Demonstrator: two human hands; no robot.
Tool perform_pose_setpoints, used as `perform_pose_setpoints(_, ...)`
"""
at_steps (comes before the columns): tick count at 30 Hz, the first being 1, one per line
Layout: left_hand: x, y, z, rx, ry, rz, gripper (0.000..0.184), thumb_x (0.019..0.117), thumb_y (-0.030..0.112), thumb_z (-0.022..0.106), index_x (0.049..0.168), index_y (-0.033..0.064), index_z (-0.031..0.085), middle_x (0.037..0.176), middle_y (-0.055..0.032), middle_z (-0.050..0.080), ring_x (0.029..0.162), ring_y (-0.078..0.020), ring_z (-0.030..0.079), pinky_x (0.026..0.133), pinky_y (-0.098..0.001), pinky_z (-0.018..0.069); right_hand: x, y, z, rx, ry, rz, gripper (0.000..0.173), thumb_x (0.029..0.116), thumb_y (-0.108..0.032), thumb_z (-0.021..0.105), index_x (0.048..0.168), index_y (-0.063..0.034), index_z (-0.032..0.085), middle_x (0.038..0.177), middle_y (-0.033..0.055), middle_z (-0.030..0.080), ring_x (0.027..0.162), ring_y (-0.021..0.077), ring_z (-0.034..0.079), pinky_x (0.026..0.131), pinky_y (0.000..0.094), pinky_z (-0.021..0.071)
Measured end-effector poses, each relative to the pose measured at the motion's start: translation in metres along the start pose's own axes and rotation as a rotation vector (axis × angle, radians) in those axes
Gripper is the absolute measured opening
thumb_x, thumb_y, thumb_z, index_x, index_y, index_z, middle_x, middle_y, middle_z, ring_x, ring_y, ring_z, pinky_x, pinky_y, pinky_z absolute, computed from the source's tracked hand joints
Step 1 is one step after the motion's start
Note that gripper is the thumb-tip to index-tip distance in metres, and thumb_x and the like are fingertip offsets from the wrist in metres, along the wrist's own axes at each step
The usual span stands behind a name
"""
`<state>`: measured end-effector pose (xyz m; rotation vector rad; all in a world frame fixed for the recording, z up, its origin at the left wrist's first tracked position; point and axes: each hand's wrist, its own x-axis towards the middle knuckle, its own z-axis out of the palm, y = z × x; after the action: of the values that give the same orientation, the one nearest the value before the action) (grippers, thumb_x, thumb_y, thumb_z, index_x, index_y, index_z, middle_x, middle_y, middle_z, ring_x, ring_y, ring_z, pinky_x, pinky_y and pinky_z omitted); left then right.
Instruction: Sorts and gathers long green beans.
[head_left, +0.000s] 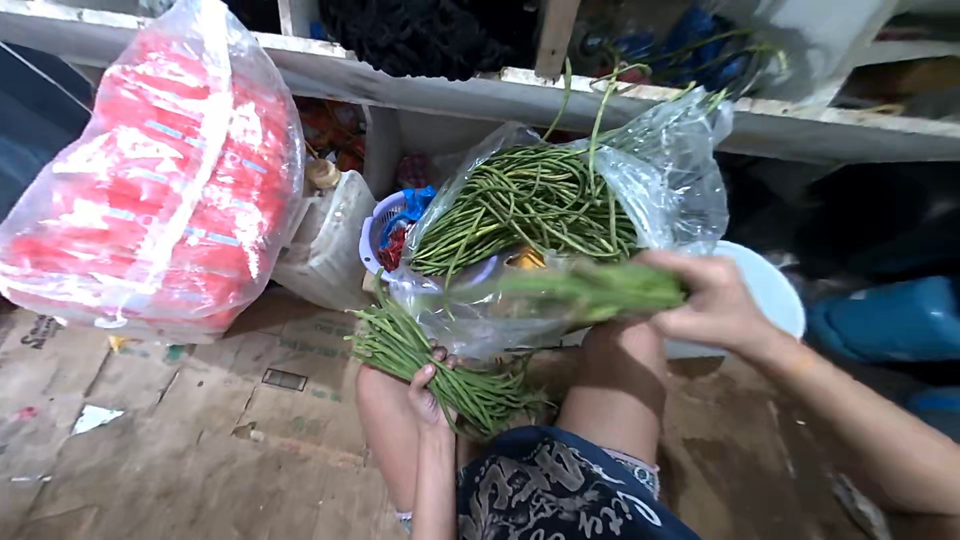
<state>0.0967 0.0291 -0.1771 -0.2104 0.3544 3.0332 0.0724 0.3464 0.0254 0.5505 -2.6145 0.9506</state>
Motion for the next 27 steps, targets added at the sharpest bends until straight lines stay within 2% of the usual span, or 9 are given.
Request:
perform_pose_setpoints(2, 0.002, 0.001, 0.002, -0.001, 0.003, -0.008, 0.046, 0.0683, 0.014, 0.089, 0.109, 0.0016, 0.070, 0.087, -0.0107, 0.072, 0.075, -0.0234, 0.073, 0.074, -0.0424, 0.0626, 0.013, -0.001, -0.030, 0.181, 0.184, 0.184, 0.025, 0.0810, -0.012, 0.073, 0.106, -0.0103, 0.067, 0.089, -0.0057, 0.069, 0.072, -0.0009, 0.064, 0.065, 0.0204, 0.0576)
perform_pose_setpoints(3, 0.003, 0.001, 0.005, 0.004, 0.005, -0.009, 0.046, 0.0680, 0.014, 0.089, 0.108, 0.0016, 0.070, 0.087, -0.0108, 0.072, 0.075, -0.0234, 0.073, 0.073, -0.0424, 0.0627, 0.017, 0.001, -0.043, 0.347, 0.286, 0.254, 0.025, 0.0821, -0.008, 0.070, 0.106, -0.0129, 0.065, 0.082, -0.0050, 0.067, 0.061, 0.0025, 0.061, 0.056, 0.0212, 0.0555)
perform_pose_setpoints(6, 0.004, 0.001, 0.005, 0.001, -0.038, -0.024, 0.043, 0.0717, 0.013, 0.087, 0.109, 0.0017, 0.070, 0.088, -0.0108, 0.072, 0.076, -0.0231, 0.073, 0.075, -0.0421, 0.0627, 0.017, 0.012, -0.080, 0.809, 0.537, 0.281, 0.014, 0.0890, -0.003, 0.054, 0.092, -0.0164, 0.056, 0.055, -0.0056, 0.043, 0.043, 0.0053, 0.042, 0.045, 0.0225, 0.0443)
perform_pose_setpoints(8, 0.007, 0.001, -0.003, 0.007, -0.098, -0.041, 0.044, 0.0757, 0.012, 0.084, 0.115, 0.0012, 0.069, 0.092, -0.0125, 0.073, 0.079, -0.0243, 0.073, 0.077, -0.0430, 0.0627, 0.012, 0.017, -0.100, 0.932, 0.631, 0.228, 0.015, 0.0947, -0.006, 0.047, 0.087, -0.0181, 0.050, 0.052, -0.0078, 0.032, 0.042, 0.0031, 0.035, 0.047, 0.0208, 0.0402)
perform_pose_setpoints(13, 0.013, -0.003, -0.007, 0.079, -0.125, -0.070, 0.051, 0.0775, 0.015, 0.085, 0.124, 0.0031, 0.068, 0.098, -0.0118, 0.073, 0.081, -0.0226, 0.073, 0.077, -0.0414, 0.0631, 0.018, 0.038, -0.134, 1.074, 0.895, 0.037, 0.022, 0.0990, -0.007, 0.041, 0.091, -0.0146, 0.060, 0.057, -0.0063, 0.049, 0.049, 0.0061, 0.050, 0.053, 0.0231, 0.0499)
perform_pose_setpoints(18, 0.007, -0.010, 0.008, 0.177, -0.061, -0.066, 0.051, 0.0711, 0.021, 0.088, 0.117, 0.0078, 0.071, 0.091, -0.0074, 0.074, 0.077, -0.0194, 0.074, 0.073, -0.0390, 0.0637, -0.004, 0.065, -0.126, 1.172, 1.139, 0.222, 0.019, 0.1035, -0.013, 0.044, 0.091, -0.0157, 0.058, 0.061, -0.0041, 0.054, 0.057, 0.0104, 0.059, 0.066, 0.0309, 0.0581)
perform_pose_setpoints(21, 0.006, -0.011, 0.007, 0.194, -0.079, -0.080, 0.054, 0.0744, 0.021, 0.086, 0.123, 0.0061, 0.068, 0.091, -0.0077, 0.074, 0.077, -0.0193, 0.074, 0.075, -0.0389, 0.0635, -0.015, 0.084, -0.118, 1.290, 1.169, 0.279, 0.015, 0.1041, -0.015, 0.048, 0.092, -0.0151, 0.057, 0.064, -0.0035, 0.054, 0.058, 0.0097, 0.060, 0.067, 0.0288, 0.0593)
perform_pose_setpoints(24, 0.004, -0.016, 0.012, 0.236, -0.063, -0.107, 0.062, 0.0760, 0.022, 0.084, 0.131, 0.0006, 0.064, 0.089, -0.0080, 0.073, 0.075, -0.0176, 0.073, 0.075, -0.0366, 0.0633, -0.032, 0.069, -0.126, 1.303, 1.093, 0.201, 0.022, 0.1065, -0.017, 0.043, 0.089, -0.0150, 0.056, 0.058, -0.0072, 0.045, 0.048, 0.0044, 0.046, 0.052, 0.0193, 0.0467)
perform_pose_setpoints(27, 0.003, -0.021, 0.013, 0.236, 0.006, -0.137, 0.068, 0.0723, 0.018, 0.086, 0.132, -0.0019, 0.062, 0.094, -0.0109, 0.074, 0.075, -0.0178, 0.073, 0.072, -0.0347, 0.0633, -0.074, 0.038, -0.154, 1.119, 0.975, 0.035, 0.028, 0.1082, -0.024, 0.030, 0.093, -0.0165, 0.052, 0.060, -0.0089, 0.037, 0.047, 0.0008, 0.038, 0.049, 0.0157, 0.0378)
